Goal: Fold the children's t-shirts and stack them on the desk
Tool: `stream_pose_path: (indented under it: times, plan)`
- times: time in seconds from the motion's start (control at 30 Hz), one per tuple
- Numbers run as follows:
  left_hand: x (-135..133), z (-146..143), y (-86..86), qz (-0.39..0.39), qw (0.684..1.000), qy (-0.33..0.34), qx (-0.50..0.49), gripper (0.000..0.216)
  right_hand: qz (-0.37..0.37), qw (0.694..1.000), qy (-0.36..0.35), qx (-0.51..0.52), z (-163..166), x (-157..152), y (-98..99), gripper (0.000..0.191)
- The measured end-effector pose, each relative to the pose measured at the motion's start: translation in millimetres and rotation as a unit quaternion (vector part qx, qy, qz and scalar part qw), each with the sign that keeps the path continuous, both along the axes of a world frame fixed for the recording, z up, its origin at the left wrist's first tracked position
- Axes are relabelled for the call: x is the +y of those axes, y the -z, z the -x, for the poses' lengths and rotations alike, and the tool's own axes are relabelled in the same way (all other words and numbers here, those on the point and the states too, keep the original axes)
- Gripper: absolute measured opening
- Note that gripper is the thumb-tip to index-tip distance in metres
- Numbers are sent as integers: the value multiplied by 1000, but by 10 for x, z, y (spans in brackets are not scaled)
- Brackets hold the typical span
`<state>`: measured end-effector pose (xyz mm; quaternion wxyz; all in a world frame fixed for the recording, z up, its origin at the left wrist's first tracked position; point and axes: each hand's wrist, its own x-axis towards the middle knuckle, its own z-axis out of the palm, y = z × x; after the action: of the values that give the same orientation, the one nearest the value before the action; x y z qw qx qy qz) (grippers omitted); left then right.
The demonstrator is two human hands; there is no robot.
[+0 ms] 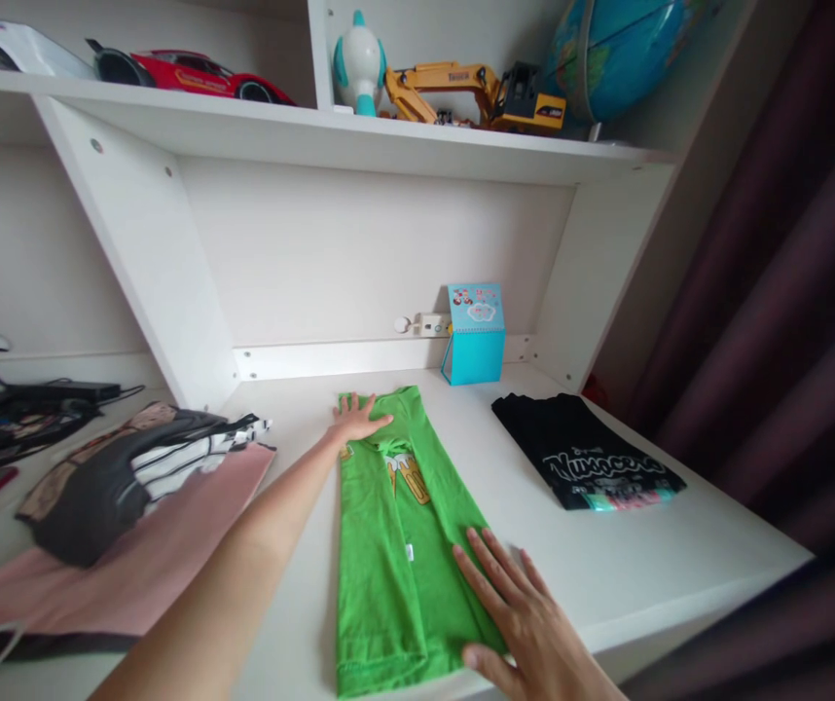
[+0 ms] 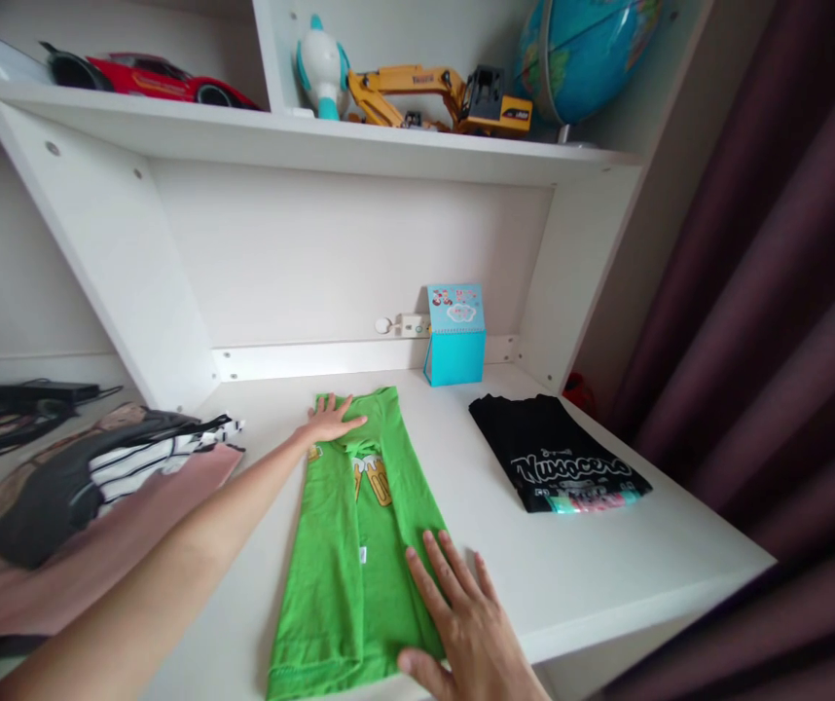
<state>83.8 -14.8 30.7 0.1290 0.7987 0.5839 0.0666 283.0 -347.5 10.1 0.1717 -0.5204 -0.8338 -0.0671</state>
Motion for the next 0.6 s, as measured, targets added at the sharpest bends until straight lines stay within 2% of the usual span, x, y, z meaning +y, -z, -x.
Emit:
stream_pose_path:
  times: [0.1,0.17,0.23,0.3,0.37,0.43,0.53,0.6]
  plan:
    - [-265,6,-231,2,1000,21,-7,88,31,999,-25,1,-13,-81,-5,91]
    - [-646,61,-404,-11,997,63,-38,86,53,998,-38,2,-70,-116,2,91]
    - [-1183,181,-543,-4,985,159,-71,83,65,997,-45,10,-142,-138,-7,83]
    - [-1785,357,-592,28,954,289,-73,81,62,996,-56,16,-201,-152,-32,76]
    - [-2327,554,-520,43,931,359,-50,88,46,996,-72,9,-229,-161,-50,71]
    - [-2709,731,-344,21,927,372,-35,92,32,996,-82,-7,-232,-170,-23,66]
    - [-2959,920,-47,-21,931,364,-26,79,9,995,-95,-1,-239,-217,117,60]
    - [-3003,1005,41,-8,926,376,-30,69,10,995,-92,32,-269,-295,198,52]
